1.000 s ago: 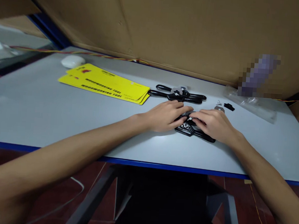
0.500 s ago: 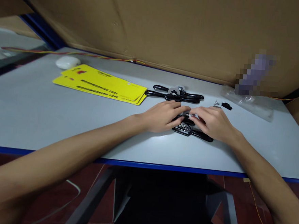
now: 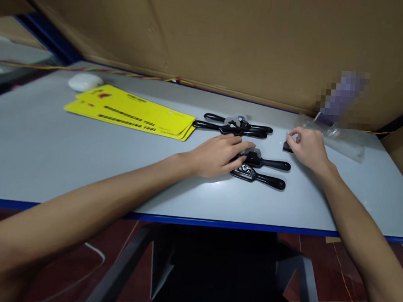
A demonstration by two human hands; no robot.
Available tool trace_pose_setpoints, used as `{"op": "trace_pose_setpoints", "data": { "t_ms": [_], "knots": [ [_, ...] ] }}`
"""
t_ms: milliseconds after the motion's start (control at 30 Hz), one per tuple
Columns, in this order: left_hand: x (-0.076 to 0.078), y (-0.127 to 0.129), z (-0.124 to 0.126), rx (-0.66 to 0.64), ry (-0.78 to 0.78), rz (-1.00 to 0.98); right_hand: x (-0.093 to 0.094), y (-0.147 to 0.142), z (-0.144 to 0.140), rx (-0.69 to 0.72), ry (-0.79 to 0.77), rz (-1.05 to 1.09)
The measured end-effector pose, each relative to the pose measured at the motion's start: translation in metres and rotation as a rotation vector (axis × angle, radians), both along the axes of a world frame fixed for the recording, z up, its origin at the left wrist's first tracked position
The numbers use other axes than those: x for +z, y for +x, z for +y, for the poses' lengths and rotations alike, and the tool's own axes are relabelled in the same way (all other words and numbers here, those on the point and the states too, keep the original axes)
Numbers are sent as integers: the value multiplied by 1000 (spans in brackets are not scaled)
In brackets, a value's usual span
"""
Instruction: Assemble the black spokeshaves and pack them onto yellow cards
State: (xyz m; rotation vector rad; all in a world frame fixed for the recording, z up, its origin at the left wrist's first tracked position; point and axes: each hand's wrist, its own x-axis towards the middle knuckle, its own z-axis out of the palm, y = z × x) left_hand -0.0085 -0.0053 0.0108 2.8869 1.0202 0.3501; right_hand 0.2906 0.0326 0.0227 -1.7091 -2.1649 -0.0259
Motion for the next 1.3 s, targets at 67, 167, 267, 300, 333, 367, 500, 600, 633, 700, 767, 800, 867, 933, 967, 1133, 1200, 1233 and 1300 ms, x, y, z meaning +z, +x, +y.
{"op": "trace_pose_setpoints", "data": {
  "t_ms": [67, 167, 267, 300, 333, 367, 500, 600, 633, 700, 767, 800, 867, 933, 967, 1133, 1200, 1233, 1300],
  "knots": [
    [0, 0, 0, -1, 0, 4, 0, -2, -1, 8, -29, 0],
    [-1, 0, 0, -1, -1, -1, 3, -4, -4, 5, -6, -1],
    [-2, 0, 0, 0, -3, -14, 9, -7, -9, 30, 35, 42],
    [-2, 0, 0, -2, -3, -18, 11, -10, -12, 67, 38, 62],
    [-2, 0, 0, -5, -2, -22, 13, -13, -16, 121, 38, 80],
    [-2, 0, 0, -7, 1, -25, 14, -18, -21, 189, 36, 91],
    [-2, 0, 0, -8, 11, -23, 13, -40, -41, 467, 27, 28],
    [-2, 0, 0, -10, 9, -30, 9, -50, -49, 541, 19, -57],
    [-2, 0, 0, -11, 6, -36, 7, -52, -50, 545, 14, -66],
    [-3, 0, 0, -9, -4, -47, 6, -51, -48, 544, -4, -53],
    [-3, 0, -1, -2, -16, -59, 6, -49, -46, 544, -34, -8],
    [-2, 0, -1, 3, -23, -64, 6, -49, -45, 547, -55, 24],
    [-2, 0, -2, 11, -37, -75, 8, -49, -45, 554, -93, 93],
    [-1, 0, -3, 14, -50, -78, 9, -52, -47, 553, -114, 158],
    [-1, 0, -3, 14, -56, -76, 10, -53, -48, 548, -113, 186],
    [-2, 0, -2, 41, -59, -48, 16, -50, -47, 491, -53, 314],
    [0, 0, -3, 46, -62, -27, 18, -41, -40, 429, -26, 365],
    [1, 0, -3, 44, -65, -13, 19, -34, -35, 385, 1, 383],
    [3, 1, -4, 36, -67, 20, 21, -18, -23, 295, 86, 388]
  ]
}}
